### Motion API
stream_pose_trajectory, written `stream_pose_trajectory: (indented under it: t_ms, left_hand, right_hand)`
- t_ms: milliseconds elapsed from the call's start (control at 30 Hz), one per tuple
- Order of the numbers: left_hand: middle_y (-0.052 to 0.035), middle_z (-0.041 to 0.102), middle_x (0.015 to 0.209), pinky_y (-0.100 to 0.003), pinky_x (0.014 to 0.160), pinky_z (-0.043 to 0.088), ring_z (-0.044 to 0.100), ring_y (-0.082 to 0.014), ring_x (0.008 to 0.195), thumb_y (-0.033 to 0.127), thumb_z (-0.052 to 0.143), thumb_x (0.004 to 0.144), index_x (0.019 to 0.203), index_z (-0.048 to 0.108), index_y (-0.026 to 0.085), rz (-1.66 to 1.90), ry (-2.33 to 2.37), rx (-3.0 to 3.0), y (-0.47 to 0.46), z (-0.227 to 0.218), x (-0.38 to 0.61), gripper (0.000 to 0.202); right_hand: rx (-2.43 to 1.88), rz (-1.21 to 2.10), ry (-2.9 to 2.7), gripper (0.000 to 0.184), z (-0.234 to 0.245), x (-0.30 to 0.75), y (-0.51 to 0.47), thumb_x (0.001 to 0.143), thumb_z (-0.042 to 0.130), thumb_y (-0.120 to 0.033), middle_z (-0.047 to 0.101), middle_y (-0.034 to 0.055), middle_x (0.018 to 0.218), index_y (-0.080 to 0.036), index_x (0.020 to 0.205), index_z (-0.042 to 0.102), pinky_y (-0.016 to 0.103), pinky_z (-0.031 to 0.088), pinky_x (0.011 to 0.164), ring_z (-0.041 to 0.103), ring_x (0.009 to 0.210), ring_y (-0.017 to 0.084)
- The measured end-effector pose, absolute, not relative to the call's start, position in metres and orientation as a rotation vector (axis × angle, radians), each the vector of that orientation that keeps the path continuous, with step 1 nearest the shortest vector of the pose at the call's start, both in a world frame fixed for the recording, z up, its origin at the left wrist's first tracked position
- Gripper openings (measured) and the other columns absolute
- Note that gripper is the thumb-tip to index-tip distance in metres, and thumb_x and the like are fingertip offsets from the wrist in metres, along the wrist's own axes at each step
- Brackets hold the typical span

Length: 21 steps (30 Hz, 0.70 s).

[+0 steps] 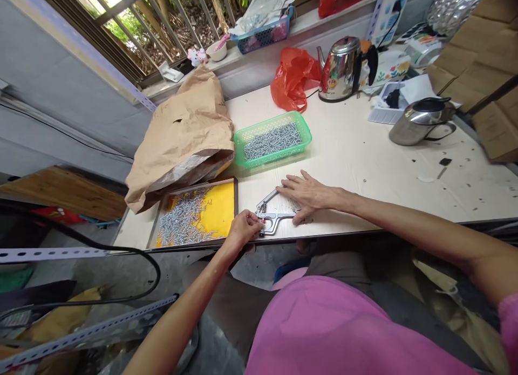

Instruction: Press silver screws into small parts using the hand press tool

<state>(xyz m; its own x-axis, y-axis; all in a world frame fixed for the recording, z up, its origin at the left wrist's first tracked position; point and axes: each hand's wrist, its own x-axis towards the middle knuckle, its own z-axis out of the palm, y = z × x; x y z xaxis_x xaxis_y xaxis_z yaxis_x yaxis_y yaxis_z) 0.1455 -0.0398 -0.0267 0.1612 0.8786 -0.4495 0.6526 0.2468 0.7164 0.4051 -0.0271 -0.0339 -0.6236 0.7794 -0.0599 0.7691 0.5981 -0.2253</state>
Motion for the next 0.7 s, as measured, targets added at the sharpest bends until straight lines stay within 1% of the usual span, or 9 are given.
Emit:
stream_pose_trajectory:
  t_ms: [133, 333, 433, 533, 633, 700]
  left_hand:
    - [0.0085, 0.054, 0.048, -0.019, 0.047, 0.033, 0.049, -0.0085, 0.041, 0.014, 0.070, 0.067, 0.072, 0.047, 0.020, 0.181, 1.555, 1.551, -0.036, -0.022, 0.149, 0.024]
    - [0.0079, 0.056, 0.054, -0.021, 0.052, 0.035, 0.052, -0.0098, 0.047, 0.016, 0.069, 0.067, 0.073, 0.048, 0.020, 0.084, 1.534, 1.674, -0.034, -0.016, 0.151, 0.022]
    - [0.0058, 0.061, 0.061, -0.022, 0.057, 0.038, 0.056, -0.0111, 0.055, 0.014, 0.065, 0.069, 0.074, 0.050, 0.020, 0.060, 1.521, 1.806, -0.039, -0.013, 0.154, 0.017]
    - [0.0040, 0.064, 0.068, -0.023, 0.063, 0.039, 0.058, -0.0123, 0.063, 0.013, 0.060, 0.070, 0.076, 0.052, 0.021, 0.075, 1.533, 1.914, -0.046, -0.010, 0.158, 0.013]
    - [0.0037, 0.064, 0.066, -0.024, 0.063, 0.040, 0.058, -0.0126, 0.062, 0.014, 0.060, 0.070, 0.075, 0.052, 0.021, 0.106, 1.572, 1.859, -0.050, -0.009, 0.158, 0.012]
    - [0.0039, 0.062, 0.063, -0.023, 0.061, 0.041, 0.058, -0.0125, 0.060, 0.015, 0.063, 0.068, 0.073, 0.053, 0.020, 0.138, 1.594, 1.798, -0.050, -0.010, 0.157, 0.012]
  right_hand:
    - [-1.337, 0.348, -2.761, 0.103, -0.030, 0.405, -0.030, 0.066, 0.066, -0.072, 0.046, 0.0241, 0.138, -0.014, 0.146, 0.036, 0.071, 0.020, 0.103, 0.036, 0.129, 0.045]
    - [-1.312, 0.380, -2.752, 0.102, -0.033, 0.408, -0.028, 0.069, 0.063, -0.072, 0.043, 0.0244, 0.141, -0.014, 0.148, 0.033, 0.072, 0.020, 0.102, 0.033, 0.132, 0.045]
    - [-1.320, 0.416, -2.740, 0.103, -0.036, 0.411, -0.027, 0.070, 0.062, -0.073, 0.036, 0.0270, 0.147, -0.013, 0.149, 0.032, 0.070, 0.022, 0.102, 0.030, 0.135, 0.046]
    - [-1.306, 0.438, -2.725, 0.103, -0.040, 0.413, -0.027, 0.070, 0.061, -0.074, 0.032, 0.0281, 0.150, -0.009, 0.147, 0.035, 0.066, 0.022, 0.106, 0.027, 0.138, 0.045]
    - [-1.275, 0.419, -2.729, 0.102, -0.043, 0.414, -0.026, 0.070, 0.061, -0.074, 0.033, 0.0282, 0.150, -0.008, 0.144, 0.037, 0.064, 0.021, 0.108, 0.026, 0.139, 0.044]
    - [-1.261, 0.400, -2.731, 0.102, -0.043, 0.413, -0.026, 0.070, 0.062, -0.074, 0.036, 0.0284, 0.147, -0.008, 0.143, 0.038, 0.064, 0.021, 0.107, 0.029, 0.137, 0.043]
